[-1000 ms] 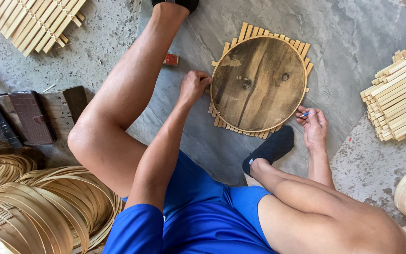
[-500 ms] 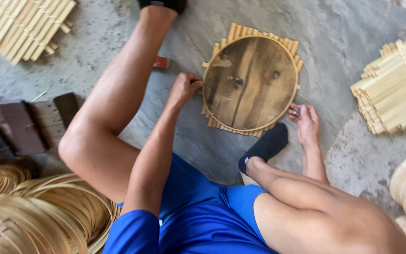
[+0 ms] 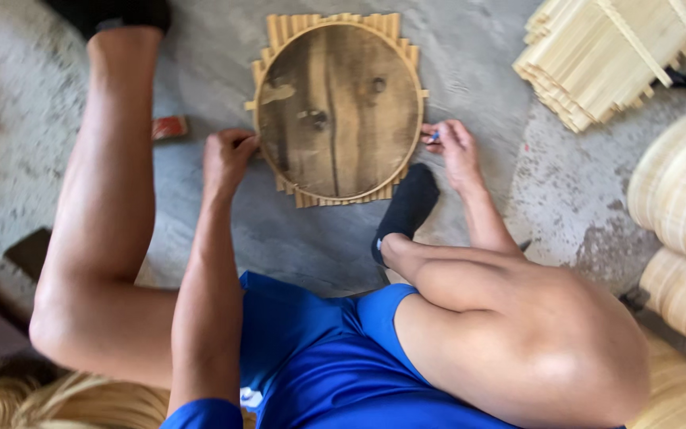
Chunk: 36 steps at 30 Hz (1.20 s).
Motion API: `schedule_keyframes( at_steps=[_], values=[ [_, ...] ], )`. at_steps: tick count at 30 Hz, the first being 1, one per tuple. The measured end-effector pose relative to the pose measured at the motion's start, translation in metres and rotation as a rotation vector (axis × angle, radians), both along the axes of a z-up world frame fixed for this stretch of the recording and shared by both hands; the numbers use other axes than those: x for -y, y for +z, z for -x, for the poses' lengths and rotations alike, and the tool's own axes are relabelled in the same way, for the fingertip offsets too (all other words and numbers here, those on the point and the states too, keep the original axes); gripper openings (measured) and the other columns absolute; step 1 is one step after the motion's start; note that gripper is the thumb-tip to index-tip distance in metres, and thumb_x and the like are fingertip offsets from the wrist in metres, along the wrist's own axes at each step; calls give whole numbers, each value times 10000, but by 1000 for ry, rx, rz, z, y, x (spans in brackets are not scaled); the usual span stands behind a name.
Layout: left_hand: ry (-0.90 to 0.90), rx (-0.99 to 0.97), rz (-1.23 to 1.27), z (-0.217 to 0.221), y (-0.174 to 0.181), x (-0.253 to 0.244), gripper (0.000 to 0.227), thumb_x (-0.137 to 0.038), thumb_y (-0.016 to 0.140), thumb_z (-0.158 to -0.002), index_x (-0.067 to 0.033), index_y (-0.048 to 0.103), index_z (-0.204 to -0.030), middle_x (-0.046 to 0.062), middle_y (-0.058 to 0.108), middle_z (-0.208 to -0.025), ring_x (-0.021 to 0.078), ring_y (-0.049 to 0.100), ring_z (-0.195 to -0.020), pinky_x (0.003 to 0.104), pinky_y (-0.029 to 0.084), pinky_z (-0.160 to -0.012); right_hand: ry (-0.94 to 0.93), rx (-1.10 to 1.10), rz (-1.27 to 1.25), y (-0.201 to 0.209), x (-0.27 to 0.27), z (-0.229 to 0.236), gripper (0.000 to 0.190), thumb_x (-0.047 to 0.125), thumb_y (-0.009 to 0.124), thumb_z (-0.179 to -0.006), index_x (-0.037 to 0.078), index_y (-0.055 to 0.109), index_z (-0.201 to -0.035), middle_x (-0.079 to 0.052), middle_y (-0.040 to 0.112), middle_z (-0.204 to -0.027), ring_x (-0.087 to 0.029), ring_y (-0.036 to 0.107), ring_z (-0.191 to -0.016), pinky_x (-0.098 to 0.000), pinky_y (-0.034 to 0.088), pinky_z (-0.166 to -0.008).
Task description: The person sits on the floor and repeatedly places a circular wooden frame onto a rectangular woven bamboo mat, then lifts the frame to inspect the mat. The person handles the frame and mat by hand throughout the clip.
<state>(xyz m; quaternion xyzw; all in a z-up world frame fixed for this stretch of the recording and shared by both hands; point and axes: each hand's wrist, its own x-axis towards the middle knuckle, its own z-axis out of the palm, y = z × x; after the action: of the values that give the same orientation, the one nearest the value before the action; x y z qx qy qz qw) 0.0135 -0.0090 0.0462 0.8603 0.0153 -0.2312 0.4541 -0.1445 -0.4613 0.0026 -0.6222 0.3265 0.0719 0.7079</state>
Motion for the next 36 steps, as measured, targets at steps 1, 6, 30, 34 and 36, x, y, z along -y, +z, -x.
schedule_keyframes(
  at_steps=[1, 6, 30, 34, 36],
  values=[
    [-1, -2, 5, 0, 2, 1, 213, -171, 776, -910, 6, 783, -1029, 147, 769, -855, 169, 701, -726, 327, 533, -678, 4, -6, 9, 1, -1, -1, 193, 238, 532, -1092, 66, 611, -1131, -141, 734, -1181, -155, 713, -951, -260, 582, -788],
    [9, -56, -4, -1, 8, 3, 210, -159, 764, -929, 16, 772, -1044, 124, 758, -824, 112, 627, -700, 310, 491, -636, 28, 21, 23, 5, -6, -4, 222, 264, 526, -1109, 59, 611, -1116, -134, 739, -1191, -135, 693, -957, -250, 569, -798],
    [116, -198, -12, 3, -16, -2, 245, -161, 794, -915, 19, 780, -1081, 81, 757, -895, 113, 633, -752, 273, 511, -697, 57, 37, 83, 27, -17, -9, 246, 277, 499, -1098, 74, 639, -1091, -44, 741, -1138, -89, 653, -958, -267, 588, -838],
    [120, -204, -12, 3, -20, -2, 248, -159, 793, -910, 22, 775, -1079, 70, 760, -899, 103, 651, -766, 257, 523, -719, 63, 31, 89, 30, -16, -11, 256, 283, 492, -1100, 76, 642, -1097, -41, 739, -1143, -88, 644, -955, -269, 589, -842],
    [126, -211, -3, 3, -20, -4, 248, -161, 793, -913, 22, 775, -1081, 70, 759, -893, 105, 645, -759, 258, 519, -711, 59, 42, 82, 30, -17, -13, 257, 281, 493, -1103, 71, 640, -1096, -43, 741, -1142, -89, 645, -957, -270, 586, -842]
  ],
)
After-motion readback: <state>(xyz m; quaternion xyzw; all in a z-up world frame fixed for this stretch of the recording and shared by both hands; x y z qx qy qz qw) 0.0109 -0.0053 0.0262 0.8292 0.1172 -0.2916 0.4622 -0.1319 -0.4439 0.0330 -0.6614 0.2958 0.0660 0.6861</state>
